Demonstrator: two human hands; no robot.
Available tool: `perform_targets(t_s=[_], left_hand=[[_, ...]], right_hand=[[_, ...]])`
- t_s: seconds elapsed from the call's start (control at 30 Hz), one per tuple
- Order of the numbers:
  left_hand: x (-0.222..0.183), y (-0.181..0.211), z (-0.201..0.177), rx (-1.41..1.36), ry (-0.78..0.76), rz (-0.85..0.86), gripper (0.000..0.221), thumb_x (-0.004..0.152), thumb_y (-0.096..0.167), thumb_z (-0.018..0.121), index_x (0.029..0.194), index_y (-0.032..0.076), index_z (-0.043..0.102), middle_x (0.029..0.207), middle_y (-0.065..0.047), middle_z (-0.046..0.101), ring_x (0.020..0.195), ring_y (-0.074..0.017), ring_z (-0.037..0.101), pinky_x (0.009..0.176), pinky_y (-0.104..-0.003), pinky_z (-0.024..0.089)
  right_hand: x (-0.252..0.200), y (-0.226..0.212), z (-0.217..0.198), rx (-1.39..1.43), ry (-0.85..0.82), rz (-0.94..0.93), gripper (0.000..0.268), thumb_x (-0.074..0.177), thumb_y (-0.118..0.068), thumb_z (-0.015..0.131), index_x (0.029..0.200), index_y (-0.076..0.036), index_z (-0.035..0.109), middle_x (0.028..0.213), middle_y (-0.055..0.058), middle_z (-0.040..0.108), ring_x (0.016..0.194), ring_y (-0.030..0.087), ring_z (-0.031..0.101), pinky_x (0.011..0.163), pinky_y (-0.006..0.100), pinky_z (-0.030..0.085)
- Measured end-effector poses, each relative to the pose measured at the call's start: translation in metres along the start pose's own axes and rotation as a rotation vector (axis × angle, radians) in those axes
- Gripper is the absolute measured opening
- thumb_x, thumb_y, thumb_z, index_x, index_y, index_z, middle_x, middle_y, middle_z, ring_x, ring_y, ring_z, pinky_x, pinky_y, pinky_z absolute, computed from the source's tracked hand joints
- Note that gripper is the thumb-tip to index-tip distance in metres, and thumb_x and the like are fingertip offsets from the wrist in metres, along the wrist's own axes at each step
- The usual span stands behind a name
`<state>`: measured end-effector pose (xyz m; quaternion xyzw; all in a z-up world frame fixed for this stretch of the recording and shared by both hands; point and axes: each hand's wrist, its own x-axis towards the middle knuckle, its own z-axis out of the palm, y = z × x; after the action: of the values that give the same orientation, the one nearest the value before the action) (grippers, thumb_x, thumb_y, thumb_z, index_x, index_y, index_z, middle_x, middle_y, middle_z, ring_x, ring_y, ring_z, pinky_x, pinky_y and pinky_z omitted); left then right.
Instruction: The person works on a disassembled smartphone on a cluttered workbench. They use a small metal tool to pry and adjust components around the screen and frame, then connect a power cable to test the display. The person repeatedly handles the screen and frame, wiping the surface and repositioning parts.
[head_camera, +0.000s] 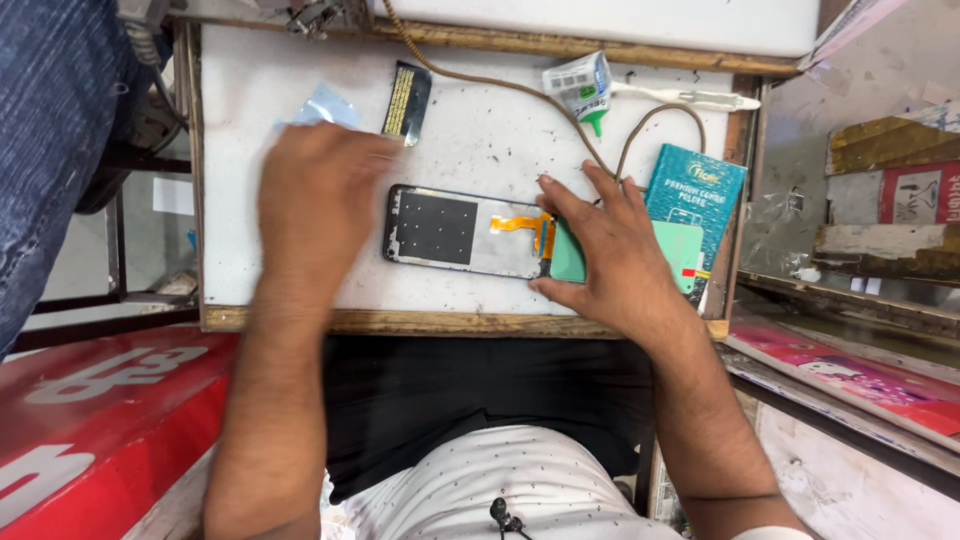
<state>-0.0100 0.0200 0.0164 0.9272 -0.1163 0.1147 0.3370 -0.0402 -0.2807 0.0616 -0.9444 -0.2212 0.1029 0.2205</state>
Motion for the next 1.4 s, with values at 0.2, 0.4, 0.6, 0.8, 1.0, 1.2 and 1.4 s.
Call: perform_targets(t_s=[0.2,0.4,0.6,0.8,1.0,1.2,1.4], left_hand=[[0.007,0.015,-0.008,0.224,-0.080,0.178,0.007,0.086,0.016,0.079,0.092,0.020,0.081,0.094,0.000,0.073,0.091,-0.0236,0.066,0.078,-0.045,0.051],[0.003,0.013,-0.028,0.004,-0.036,0.038,0.014,0.092,0.008,0.081,0.106,0.010,0.078,0.101,-0.006,0.069,0.095,-0.0231,0.065,0.085,-0.039,0.055],[0.012,0.005,-0.015,0.186,0.145,0.027,0.017,0.089,-0.003,0.079,0.104,0.006,0.077,0.102,-0.009,0.069,0.097,-0.0293,0.066,0.080,-0.041,0.055],[-0.017,-0.021,-0.056,0.070,0.262,-0.113,0.018,0.100,-0.011,0.068,0.113,0.000,0.072,0.113,-0.013,0.067,0.105,-0.0298,0.070,0.090,-0.039,0.057],[-0.029,-0.028,-0.074,0.091,0.337,-0.254,0.023,0.099,-0.012,0.066,0.116,0.001,0.074,0.109,-0.014,0.070,0.103,-0.0308,0.071,0.088,-0.039,0.057],[-0.009,-0.014,-0.076,-0.077,0.310,-0.206,0.030,0.091,-0.008,0.066,0.120,0.000,0.068,0.117,-0.020,0.065,0.104,-0.0355,0.067,0.087,-0.042,0.056],[-0.016,0.004,-0.082,0.075,0.186,-0.188,0.035,0.094,0.002,0.074,0.128,0.002,0.069,0.128,-0.020,0.065,0.113,-0.0352,0.064,0.095,-0.045,0.054]], right_hand=[[0.005,-0.005,-0.002,0.005,-0.003,0.005,0.106,0.065,-0.034,0.092,0.154,-0.011,0.039,0.137,0.008,0.066,0.149,0.042,0.033,0.124,0.063,0.019],[0.007,-0.002,-0.002,-0.020,-0.004,-0.007,0.104,0.065,-0.035,0.091,0.153,-0.011,0.041,0.139,0.011,0.064,0.148,0.043,0.034,0.122,0.064,0.018],[0.004,-0.002,-0.003,-0.011,-0.015,-0.015,0.102,0.064,-0.034,0.091,0.152,-0.012,0.043,0.137,0.009,0.065,0.148,0.042,0.035,0.122,0.065,0.018],[0.007,-0.002,-0.005,0.002,-0.003,0.002,0.097,0.066,-0.033,0.090,0.151,-0.014,0.047,0.134,0.012,0.066,0.148,0.041,0.035,0.122,0.065,0.018],[0.003,0.000,-0.005,-0.029,-0.024,-0.003,0.094,0.068,-0.036,0.089,0.150,-0.017,0.048,0.132,0.014,0.065,0.148,0.040,0.034,0.122,0.065,0.019],[0.001,0.002,-0.002,-0.067,0.010,-0.064,0.092,0.070,-0.037,0.087,0.151,-0.018,0.047,0.143,0.010,0.060,0.148,0.042,0.033,0.122,0.066,0.019],[-0.016,-0.003,0.003,-0.147,0.073,-0.101,0.086,0.073,-0.040,0.085,0.148,-0.018,0.051,0.154,0.015,0.049,0.148,0.048,0.029,0.119,0.071,0.019]])
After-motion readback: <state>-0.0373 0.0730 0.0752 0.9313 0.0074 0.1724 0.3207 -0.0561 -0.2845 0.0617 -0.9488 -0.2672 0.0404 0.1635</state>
